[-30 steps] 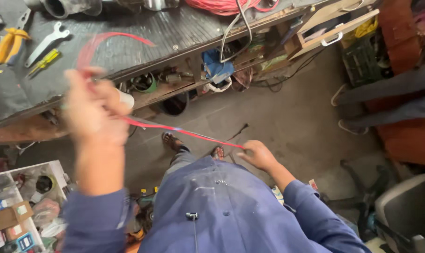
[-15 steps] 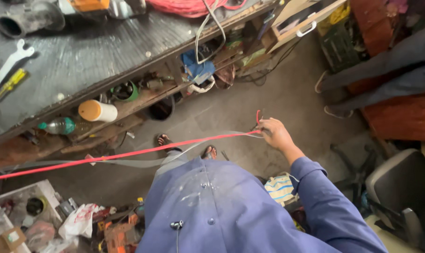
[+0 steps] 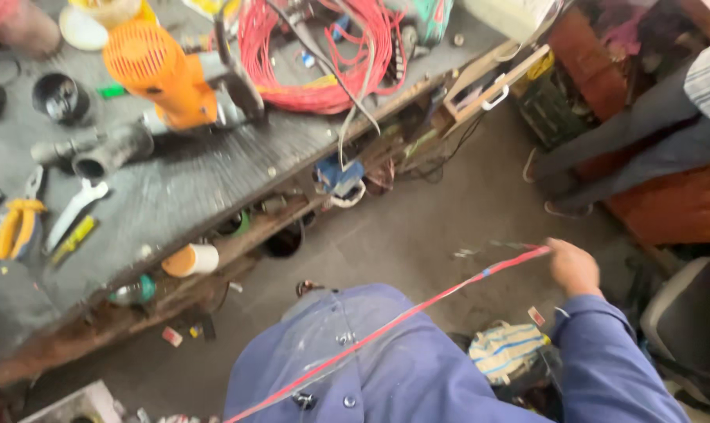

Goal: The person works on an orange angle grinder at a cluttered workbench. They use a red-handled screwdriver to unscrew and remove parts from the grinder body, then use a green-handled screwdriver on the tool, and finally strip and twist red electrical wires with pliers to rewire the grinder's cord connection.

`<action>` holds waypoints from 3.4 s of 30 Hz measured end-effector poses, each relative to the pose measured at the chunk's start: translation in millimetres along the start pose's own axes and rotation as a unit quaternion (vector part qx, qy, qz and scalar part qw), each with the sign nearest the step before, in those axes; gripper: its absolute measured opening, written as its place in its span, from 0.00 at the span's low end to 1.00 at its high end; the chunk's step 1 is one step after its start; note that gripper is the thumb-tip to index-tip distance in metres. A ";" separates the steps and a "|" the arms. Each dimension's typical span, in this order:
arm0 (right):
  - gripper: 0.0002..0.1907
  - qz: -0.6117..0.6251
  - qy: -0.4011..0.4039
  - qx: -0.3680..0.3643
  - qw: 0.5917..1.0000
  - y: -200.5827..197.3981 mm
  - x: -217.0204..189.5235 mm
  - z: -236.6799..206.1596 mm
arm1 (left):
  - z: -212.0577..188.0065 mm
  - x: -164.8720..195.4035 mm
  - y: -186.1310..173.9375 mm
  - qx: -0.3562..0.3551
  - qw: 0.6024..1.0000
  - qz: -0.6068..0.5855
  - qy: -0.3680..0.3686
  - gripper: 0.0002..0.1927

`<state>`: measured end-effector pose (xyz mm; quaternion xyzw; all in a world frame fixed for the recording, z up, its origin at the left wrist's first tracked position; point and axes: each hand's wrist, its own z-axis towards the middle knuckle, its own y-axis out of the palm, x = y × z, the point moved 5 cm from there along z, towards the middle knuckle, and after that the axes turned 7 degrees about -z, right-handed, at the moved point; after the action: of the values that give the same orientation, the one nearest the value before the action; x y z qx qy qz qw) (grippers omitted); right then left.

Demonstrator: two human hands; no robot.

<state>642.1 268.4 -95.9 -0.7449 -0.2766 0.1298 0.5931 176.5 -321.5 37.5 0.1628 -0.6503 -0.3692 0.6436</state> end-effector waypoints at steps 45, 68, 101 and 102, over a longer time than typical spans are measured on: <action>0.21 0.406 -0.328 0.243 0.818 -256.0 -105.5 437.0 | 47.1 -165.3 63.7 -0.067 0.993 -0.076 -0.063 0.18; 0.29 0.229 -0.349 0.083 0.905 -259.3 -121.9 485.8 | 15.9 -230.7 105.0 -0.050 0.992 -0.112 -0.005 0.07; 0.13 0.680 -0.352 -0.430 0.479 -152.6 -264.1 148.3 | -26.1 -359.6 261.2 0.062 0.974 0.188 -0.109 0.05; 0.12 0.692 -0.351 -0.421 0.469 -151.1 -265.3 147.4 | -26.0 -360.9 262.1 0.070 0.969 0.209 -0.115 0.05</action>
<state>310.5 259.6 -26.1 -0.7452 0.1231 0.6164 -0.2227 313.2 96.2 -43.1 0.0240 -0.7639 -0.1967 0.6141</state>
